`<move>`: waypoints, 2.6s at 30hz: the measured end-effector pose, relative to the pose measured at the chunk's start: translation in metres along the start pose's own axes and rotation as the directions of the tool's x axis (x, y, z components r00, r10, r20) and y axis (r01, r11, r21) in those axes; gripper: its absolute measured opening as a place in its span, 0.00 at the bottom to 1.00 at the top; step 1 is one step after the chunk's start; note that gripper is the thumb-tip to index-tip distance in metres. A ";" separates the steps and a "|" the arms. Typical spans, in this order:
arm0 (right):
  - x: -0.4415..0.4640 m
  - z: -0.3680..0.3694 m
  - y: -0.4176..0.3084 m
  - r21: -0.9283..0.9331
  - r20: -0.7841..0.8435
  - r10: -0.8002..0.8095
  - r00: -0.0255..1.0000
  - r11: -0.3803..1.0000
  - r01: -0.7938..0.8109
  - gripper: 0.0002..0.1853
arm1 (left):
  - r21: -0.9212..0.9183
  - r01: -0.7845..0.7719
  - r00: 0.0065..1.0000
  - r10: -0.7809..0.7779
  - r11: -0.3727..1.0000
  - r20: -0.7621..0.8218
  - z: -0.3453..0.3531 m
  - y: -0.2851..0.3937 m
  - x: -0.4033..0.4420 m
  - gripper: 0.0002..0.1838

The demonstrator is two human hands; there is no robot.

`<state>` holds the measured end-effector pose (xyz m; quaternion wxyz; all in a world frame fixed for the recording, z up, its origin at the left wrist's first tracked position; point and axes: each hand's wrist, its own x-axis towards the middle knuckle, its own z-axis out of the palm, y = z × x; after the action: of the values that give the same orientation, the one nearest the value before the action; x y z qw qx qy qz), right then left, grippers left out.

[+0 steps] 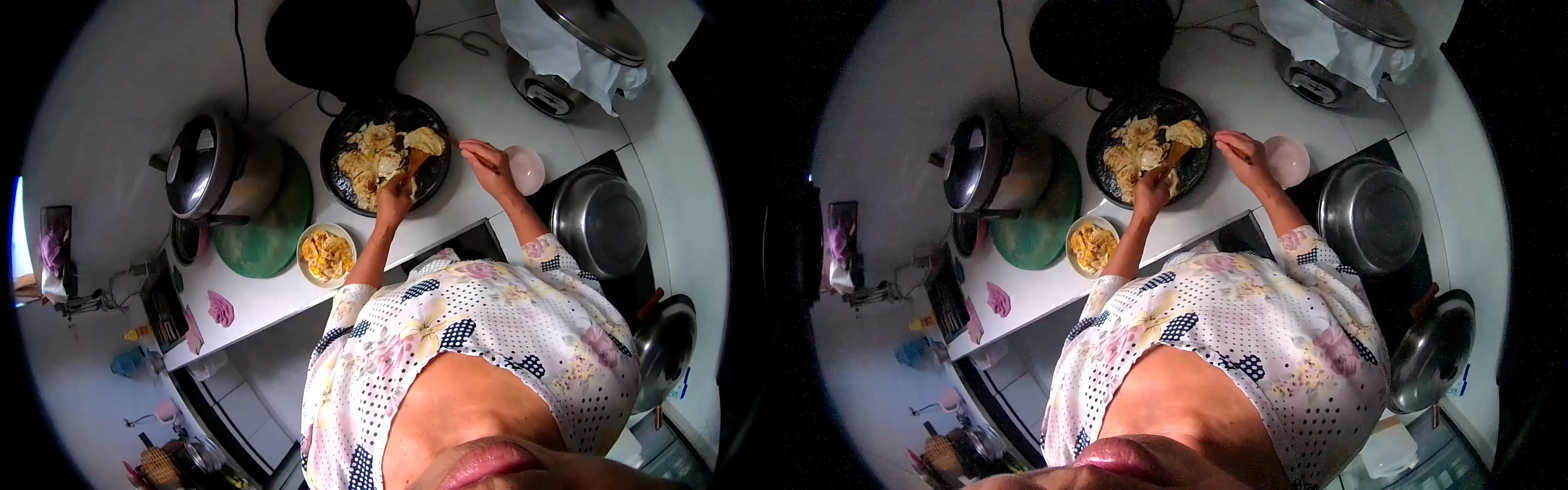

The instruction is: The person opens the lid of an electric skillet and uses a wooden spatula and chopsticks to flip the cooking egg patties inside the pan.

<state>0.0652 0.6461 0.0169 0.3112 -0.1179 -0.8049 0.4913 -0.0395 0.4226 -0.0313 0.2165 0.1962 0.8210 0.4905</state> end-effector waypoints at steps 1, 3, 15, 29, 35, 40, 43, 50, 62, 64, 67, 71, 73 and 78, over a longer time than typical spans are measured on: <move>-0.001 0.002 0.001 0.009 -0.006 -0.003 1.000 1.000 0.003 0.08 | -0.088 0.028 1.000 -0.028 0.996 0.008 0.004 -0.010 0.005 0.17; 0.001 0.004 -0.005 0.041 -0.016 0.003 1.000 0.999 -0.002 0.08 | -0.159 0.099 0.995 -0.095 0.982 0.034 0.000 -0.002 0.005 0.18; -0.009 0.003 0.015 0.538 0.020 0.513 0.858 0.718 -0.441 0.11 | 0.386 -0.214 0.958 0.271 0.897 -0.098 -0.055 0.088 -0.029 0.17; 0.015 0.023 0.013 0.562 0.112 0.401 0.909 0.729 -0.390 0.10 | 0.175 0.029 0.974 0.011 0.984 -0.226 -0.067 0.061 -0.092 0.16; 0.007 0.028 0.019 0.505 0.030 0.434 0.900 0.771 -0.388 0.12 | 0.273 -0.011 0.961 0.086 0.962 -0.263 -0.081 0.053 -0.114 0.17; 0.006 0.027 0.012 0.540 0.063 0.448 0.892 0.736 -0.408 0.13 | 0.201 0.038 0.973 0.009 0.979 -0.230 -0.088 0.045 -0.118 0.17; 0.001 0.029 0.022 0.525 0.022 0.499 0.866 0.732 -0.435 0.12 | 0.160 0.024 0.975 0.012 0.987 -0.220 -0.092 0.036 -0.114 0.16; -0.001 0.036 -0.017 0.507 0.019 0.440 0.898 0.770 -0.388 0.11 | 0.032 -0.107 0.967 0.112 0.994 -0.231 -0.109 0.011 -0.108 0.16; -0.024 0.046 -0.041 0.454 -0.033 0.474 0.880 0.792 -0.409 0.11 | -0.037 -0.027 0.990 0.022 0.999 -0.138 -0.133 -0.005 -0.118 0.18; -0.025 0.037 -0.042 0.376 -0.040 0.439 0.898 0.839 -0.393 0.12 | -0.019 -0.042 0.989 0.039 0.999 -0.143 -0.136 -0.006 -0.118 0.18; -0.029 0.032 -0.038 0.242 -0.040 0.452 0.891 0.870 -0.430 0.12 | -0.022 -0.074 0.984 0.069 0.997 -0.162 -0.139 -0.011 -0.118 0.17; -0.033 0.038 -0.026 0.353 -0.041 0.503 0.864 0.816 -0.458 0.10 | -0.036 -0.092 0.982 0.085 0.995 -0.168 -0.134 -0.011 -0.108 0.18; -0.033 0.046 -0.021 0.461 -0.029 0.525 0.850 0.762 -0.455 0.10 | -0.057 -0.094 0.984 0.085 0.994 -0.156 -0.129 -0.009 -0.099 0.18; -0.034 0.050 -0.019 0.494 -0.027 0.557 0.830 0.729 -0.473 0.09 | 0.033 -0.081 0.989 0.084 0.996 -0.118 -0.120 -0.003 -0.079 0.17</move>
<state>0.0634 0.5845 0.0039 0.2499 -0.3009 -0.5670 0.7249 -0.0403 0.2922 0.0298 0.1438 0.2033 0.8305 0.4983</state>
